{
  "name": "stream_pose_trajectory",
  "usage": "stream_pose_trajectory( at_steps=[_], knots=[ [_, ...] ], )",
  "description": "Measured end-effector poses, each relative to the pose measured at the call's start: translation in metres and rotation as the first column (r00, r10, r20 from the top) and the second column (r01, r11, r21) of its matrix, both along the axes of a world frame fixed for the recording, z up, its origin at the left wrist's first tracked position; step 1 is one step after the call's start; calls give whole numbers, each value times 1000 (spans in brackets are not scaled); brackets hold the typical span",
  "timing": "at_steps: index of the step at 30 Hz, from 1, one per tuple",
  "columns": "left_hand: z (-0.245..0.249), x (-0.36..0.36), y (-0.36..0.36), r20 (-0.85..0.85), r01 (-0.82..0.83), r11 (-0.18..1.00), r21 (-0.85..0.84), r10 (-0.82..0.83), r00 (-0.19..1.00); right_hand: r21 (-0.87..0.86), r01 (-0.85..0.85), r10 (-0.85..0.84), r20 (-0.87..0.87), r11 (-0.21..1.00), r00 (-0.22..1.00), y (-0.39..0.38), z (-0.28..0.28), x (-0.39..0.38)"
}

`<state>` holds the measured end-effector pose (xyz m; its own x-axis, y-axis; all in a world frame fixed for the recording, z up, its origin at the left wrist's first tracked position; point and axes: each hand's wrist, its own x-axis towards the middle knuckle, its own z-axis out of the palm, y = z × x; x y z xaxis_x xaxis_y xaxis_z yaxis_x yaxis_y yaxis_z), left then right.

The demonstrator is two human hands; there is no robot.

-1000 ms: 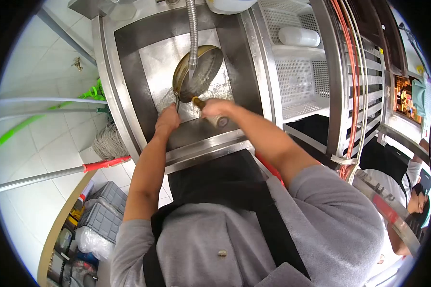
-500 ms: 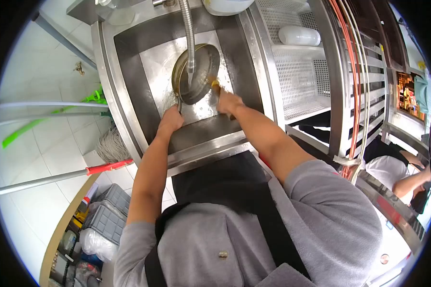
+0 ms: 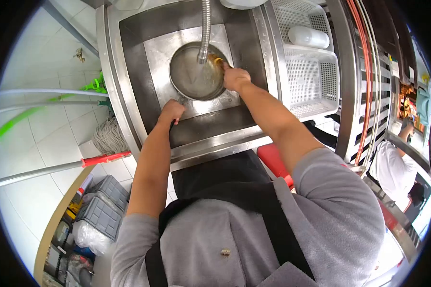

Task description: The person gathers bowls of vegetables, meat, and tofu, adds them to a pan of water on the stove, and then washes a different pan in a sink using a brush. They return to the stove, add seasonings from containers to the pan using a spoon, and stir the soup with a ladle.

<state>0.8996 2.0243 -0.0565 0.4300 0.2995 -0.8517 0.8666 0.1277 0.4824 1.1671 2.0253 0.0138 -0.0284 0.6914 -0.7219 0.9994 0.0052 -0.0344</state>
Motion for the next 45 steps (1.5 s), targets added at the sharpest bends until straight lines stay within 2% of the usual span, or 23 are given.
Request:
stream_pose_trajectory(
  at_steps=[2,5,6,8,10,13,14,16,17,21,22,24,26,27,28,30,32,33,34,36,37,42,45],
  knots=[
    [-4,3,-2,-93,-364,931,34,366,926,-182,365,-380,-56,913,923,-25,0,-8],
    [-8,11,-1,-124,-345,936,68,351,928,-249,165,-197,-107,954,975,-64,3,-32],
    [-7,12,-1,-126,-338,939,65,344,931,-251,172,-204,-107,953,973,-60,-2,-25],
    [-5,17,-2,-145,-339,936,91,349,926,-244,429,-462,-99,870,881,-36,2,-8],
    [-30,6,-8,-141,-302,952,42,305,942,-175,428,-448,-92,886,889,-41,16,-22],
    [-40,12,3,-155,-222,975,-18,217,964,-277,231,-282,-162,933,946,-62,12,-45],
    [-33,14,6,-193,-187,981,-42,176,965,-278,241,-293,-161,930,943,-58,14,-35],
    [-3,16,4,-181,-234,971,54,240,954,-197,485,-508,-85,852,857,-29,15,-3],
    [6,20,-1,-159,-280,950,138,300,941,-313,321,-369,-107,894,923,-22,4,3],
    [1,24,0,-206,-203,974,98,220,954,-305,318,-345,-39,898,938,-56,5,-9],
    [4,24,0,-200,-210,972,100,227,953,-221,359,-376,-36,907,926,-53,-25,8],
    [8,24,2,-190,-227,968,110,245,951,-120,491,-501,-71,863,863,-32,-10,9],
    [-22,15,1,-146,-209,975,74,218,965,-208,556,-581,-82,805,810,-40,-4,-26],
    [-33,12,1,-103,-185,982,35,188,977,-222,542,-579,-163,811,799,-58,-34,-36],
    [-30,11,3,-106,-185,982,37,188,976,-224,410,-459,-250,884,853,-62,0,-50],
    [-18,17,3,-104,-234,972,8,234,967,-169,376,-411,-322,911,853,-60,-19,-49],
    [-37,13,4,-58,-208,978,-7,207,977,-126,501,-517,-229,856,825,-25,-47,-24],
    [-48,10,2,-20,-188,982,-21,188,982,-229,633,-668,-129,739,733,-8,-8,-28],
    [-56,3,5,-34,-191,981,-15,191,981,-236,628,-665,-142,742,733,-17,-8,-39],
    [-66,2,3,85,19,999,45,-23,996,-192,343,-377,-188,920,907,-48,-4,-57],
    [-32,14,4,-52,-183,983,-2,182,982,-278,262,-332,-248,924,910,-53,18,-62],
    [-41,12,-2,-105,-250,968,5,250,963,-108,577,-587,-136,810,798,-19,-31,-21],
    [-47,19,0,-116,-233,972,0,232,966,-247,279,-341,-263,928,902,-53,1,-49]
  ],
)
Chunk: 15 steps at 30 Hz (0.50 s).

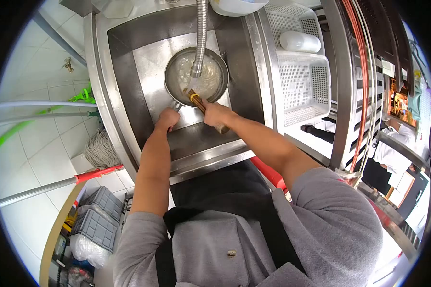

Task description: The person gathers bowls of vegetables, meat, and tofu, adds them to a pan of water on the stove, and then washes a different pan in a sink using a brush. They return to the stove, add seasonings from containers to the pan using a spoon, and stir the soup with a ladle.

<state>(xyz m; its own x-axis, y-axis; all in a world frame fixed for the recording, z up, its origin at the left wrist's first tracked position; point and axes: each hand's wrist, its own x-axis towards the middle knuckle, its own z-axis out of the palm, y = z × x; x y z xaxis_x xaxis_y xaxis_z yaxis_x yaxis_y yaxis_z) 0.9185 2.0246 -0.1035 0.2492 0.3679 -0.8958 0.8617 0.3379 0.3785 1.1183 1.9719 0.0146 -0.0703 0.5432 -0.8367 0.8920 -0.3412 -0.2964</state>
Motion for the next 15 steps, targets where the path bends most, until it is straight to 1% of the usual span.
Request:
stream_pose_trajectory(
  at_steps=[1,2,3,4,5,7,8,9,10,11,12,13,15],
  knots=[
    [-3,-3,1,-32,17,1000,-1,-17,999,0,-3,3,-2,1000,1000,5,-10,6],
    [-9,-10,1,-34,17,1000,0,-17,999,8,99,-100,54,995,994,17,-24,17],
    [-17,-16,0,6,77,997,6,-78,997,20,206,-207,117,978,971,27,-32,29],
    [-23,-10,0,56,133,991,20,-134,989,22,272,-272,159,962,949,41,-28,38],
    [-13,-3,2,69,130,991,20,-131,989,24,269,-269,171,963,948,41,-14,33],
    [-2,-4,-1,-3,37,999,39,-37,999,-68,49,-41,112,996,993,14,10,9],
    [-3,-3,2,-5,55,998,0,-55,998,-98,-5,13,74,995,997,5,14,4],
    [-2,-3,2,-5,59,998,-1,-59,998,-98,-1,9,74,995,997,8,1,12],
    [8,-1,3,-20,64,998,14,-64,998,-46,98,-91,131,994,987,15,-24,27],
    [10,0,2,-35,66,997,29,-65,997,12,191,-190,182,982,965,26,-24,34],
    [13,0,1,-34,67,997,27,-66,997,-8,229,-223,190,973,956,34,-24,41],
    [11,-2,1,-10,93,995,31,-93,996,-8,235,-229,191,972,955,28,-14,31],
    [2,-1,4,22,113,993,36,-114,993,-163,21,-4,104,986,995,3,9,4]
  ],
)
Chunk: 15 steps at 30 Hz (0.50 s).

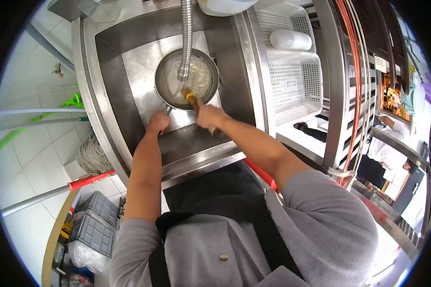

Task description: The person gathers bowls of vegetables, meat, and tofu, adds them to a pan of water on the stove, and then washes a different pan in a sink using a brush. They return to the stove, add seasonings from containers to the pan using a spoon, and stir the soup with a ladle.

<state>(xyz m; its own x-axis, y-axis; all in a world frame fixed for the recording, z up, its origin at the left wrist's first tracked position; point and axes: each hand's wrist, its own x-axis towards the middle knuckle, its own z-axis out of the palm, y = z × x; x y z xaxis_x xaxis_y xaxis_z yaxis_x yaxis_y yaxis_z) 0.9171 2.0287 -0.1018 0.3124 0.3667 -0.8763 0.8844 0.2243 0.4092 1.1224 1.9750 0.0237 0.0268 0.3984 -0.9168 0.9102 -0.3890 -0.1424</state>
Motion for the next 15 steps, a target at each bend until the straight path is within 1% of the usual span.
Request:
stream_pose_trajectory(
  at_steps=[1,2,3,4,5,6,7,8,9,10,11,12,13,14,15],
  knots=[
    [-8,-2,-1,2,46,999,4,-46,999,21,0,-1,3,1000,1000,-4,7,-2],
    [-12,-3,-3,2,92,996,7,-92,996,16,1,-1,3,1000,1000,-2,-8,10],
    [-15,-5,-6,2,96,995,6,-96,995,57,97,-100,59,994,993,9,-27,28],
    [-18,-5,-6,-3,30,999,-15,-30,1000,106,184,-195,111,977,974,20,-22,36],
    [-21,-4,-5,-8,-35,999,-35,35,999,139,189,-206,114,972,972,22,-16,38],
    [-24,-6,-5,-5,-29,999,-36,28,1000,139,195,-212,118,971,970,13,-12,31],
    [-33,-8,-5,28,23,1000,2,-23,999,97,119,-126,64,988,990,3,1,16],
    [-29,-7,-6,54,75,996,40,-77,996,56,42,-42,1,998,999,-4,7,9],
    [-26,-6,-7,53,75,996,38,-77,996,63,34,-34,8,997,999,-5,7,9],
    [-5,-3,-4,22,0,1000,10,0,1000,65,34,-35,5,997,999,0,-3,19],
    [7,-1,-3,-10,-72,997,-19,72,997,99,118,-125,62,988,990,8,-21,36],
    [7,-1,-4,-10,-72,997,-18,72,997,139,193,-210,117,971,971,13,-30,46],
    [6,-1,-4,-9,-91,996,-17,91,996,195,189,-217,132,962,967,16,-29,45],
    [5,0,-4,-6,-109,994,-16,109,994,195,191,-219,132,962,967,13,-20,38],
    [3,1,-3,-4,-110,994,-15,110,994,101,88,-98,100,991,990,4,-11,27]
  ],
)
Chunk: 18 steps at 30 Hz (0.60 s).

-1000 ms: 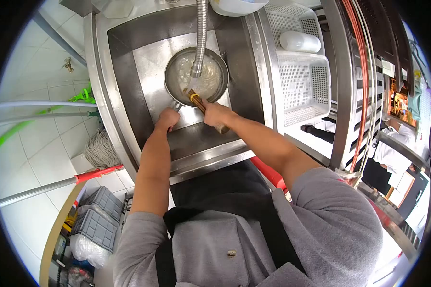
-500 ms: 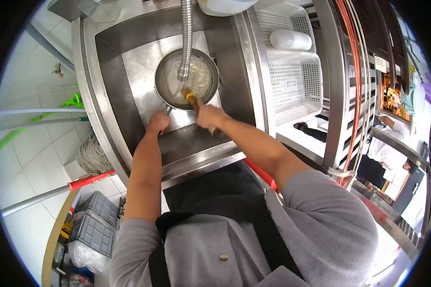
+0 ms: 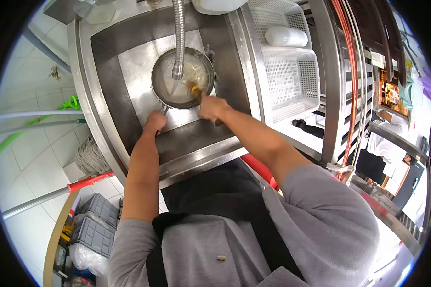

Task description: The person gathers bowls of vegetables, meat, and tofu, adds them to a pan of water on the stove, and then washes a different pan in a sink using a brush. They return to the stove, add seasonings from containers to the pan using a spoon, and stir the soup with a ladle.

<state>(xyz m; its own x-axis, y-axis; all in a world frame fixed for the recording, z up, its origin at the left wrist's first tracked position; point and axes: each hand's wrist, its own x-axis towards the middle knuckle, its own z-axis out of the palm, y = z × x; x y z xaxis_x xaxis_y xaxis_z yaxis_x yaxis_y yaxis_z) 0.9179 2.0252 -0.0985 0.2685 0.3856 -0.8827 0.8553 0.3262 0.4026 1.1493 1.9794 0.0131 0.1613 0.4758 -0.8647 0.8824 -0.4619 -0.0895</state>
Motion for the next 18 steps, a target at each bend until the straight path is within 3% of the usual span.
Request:
stream_pose_trajectory(
  at_steps=[2,3,5,6,8,9,11,12,14,15,17,18],
  knots=[
    [-7,-3,-3,-4,-17,1000,14,17,1000,-104,-184,178,-68,977,982,-5,11,-4],
    [-10,-4,-6,-6,-19,1000,11,19,1000,-107,-186,180,-71,977,981,-2,13,4],
    [-18,-6,-1,54,59,998,36,-61,997,27,-95,91,129,995,987,26,7,24],
    [-17,-7,0,48,51,998,40,-53,997,32,-103,98,125,994,987,43,1,27],
    [1,-5,1,65,19,1000,-25,-17,998,149,-91,85,44,985,995,71,-8,19],
    [5,-5,0,58,7,1000,-29,-5,998,146,-101,96,36,984,995,72,-12,3],
    [1,-3,3,-1,90,996,-19,-90,996,118,-233,252,-182,965,950,63,-7,-37],
    [-2,-3,5,-4,85,996,-25,-85,996,114,-238,256,-187,965,949,50,2,-41],
    [-3,-8,5,101,297,954,32,-299,949,54,-389,392,-171,920,904,24,20,-38],
    [1,-7,5,100,290,957,32,-291,951,55,-396,399,-171,917,901,25,16,-33],
    [31,2,8,-19,78,997,-18,-78,997,244,-249,297,-185,937,937,41,2,-21],
    [30,2,8,-23,65,998,-14,-65,998,185,-137,175,-206,973,963,57,-7,-29]
  ],
)
